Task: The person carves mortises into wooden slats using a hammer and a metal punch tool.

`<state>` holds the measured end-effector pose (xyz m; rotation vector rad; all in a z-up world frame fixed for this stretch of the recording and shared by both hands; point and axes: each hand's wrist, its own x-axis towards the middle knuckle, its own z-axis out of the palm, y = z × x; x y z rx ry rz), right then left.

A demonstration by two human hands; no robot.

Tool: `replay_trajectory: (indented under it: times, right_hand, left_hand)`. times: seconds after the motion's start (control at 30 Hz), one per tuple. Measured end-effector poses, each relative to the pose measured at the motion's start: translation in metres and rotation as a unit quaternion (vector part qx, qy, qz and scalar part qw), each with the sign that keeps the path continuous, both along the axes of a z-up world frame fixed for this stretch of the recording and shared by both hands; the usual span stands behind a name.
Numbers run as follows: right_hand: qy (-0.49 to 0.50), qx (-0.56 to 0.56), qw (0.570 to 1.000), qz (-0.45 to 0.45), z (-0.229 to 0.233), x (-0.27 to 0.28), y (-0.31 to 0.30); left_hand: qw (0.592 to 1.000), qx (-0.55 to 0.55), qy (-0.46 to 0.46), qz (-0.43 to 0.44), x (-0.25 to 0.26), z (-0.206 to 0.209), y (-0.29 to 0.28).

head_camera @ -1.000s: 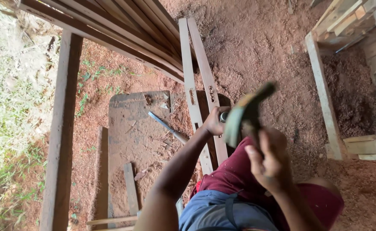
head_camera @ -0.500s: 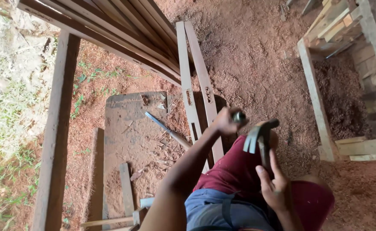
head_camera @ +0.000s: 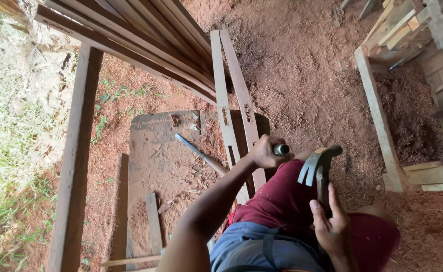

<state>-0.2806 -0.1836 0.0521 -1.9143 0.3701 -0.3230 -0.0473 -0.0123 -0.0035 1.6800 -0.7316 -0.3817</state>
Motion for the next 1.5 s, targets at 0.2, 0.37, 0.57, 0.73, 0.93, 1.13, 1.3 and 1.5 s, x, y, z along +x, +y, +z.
replay_trajectory:
  times: [0.2, 0.37, 0.57, 0.73, 0.93, 1.13, 1.3, 1.5]
  right_hand:
    - [0.030, -0.006, 0.999, -0.016, 0.001, -0.002, 0.002]
    - [0.054, 0.035, 0.998, -0.021, 0.010, 0.002, 0.004]
    - [-0.012, -0.049, 0.998, 0.030, -0.001, 0.004, 0.002]
    - [0.034, -0.031, 0.999, 0.018, -0.004, 0.001, 0.002]
    - [0.053, -0.021, 0.998, 0.007, -0.011, -0.003, -0.001]
    - [0.058, 0.027, 0.998, -0.001, -0.005, -0.003, 0.001]
    - [0.039, -0.027, 0.999, 0.010, 0.002, 0.002, 0.001]
    - [0.081, 0.032, 0.996, 0.004, 0.001, 0.002, 0.000]
  left_hand:
    - [0.999, -0.019, 0.025, -0.008, 0.012, -0.010, -0.012]
    - [0.998, -0.036, 0.046, -0.005, 0.016, 0.003, 0.003]
    - [0.998, -0.037, 0.056, -0.023, 0.015, -0.009, 0.007]
    - [0.999, -0.024, 0.011, -0.031, 0.006, -0.009, 0.001]
    - [0.993, -0.043, -0.036, -0.102, 0.008, -0.005, -0.005]
    - [0.989, -0.051, 0.002, -0.137, 0.023, -0.019, -0.001]
    - [0.996, -0.056, 0.052, -0.034, 0.034, -0.032, 0.009]
    - [0.993, -0.053, 0.107, -0.007, 0.032, -0.023, 0.019]
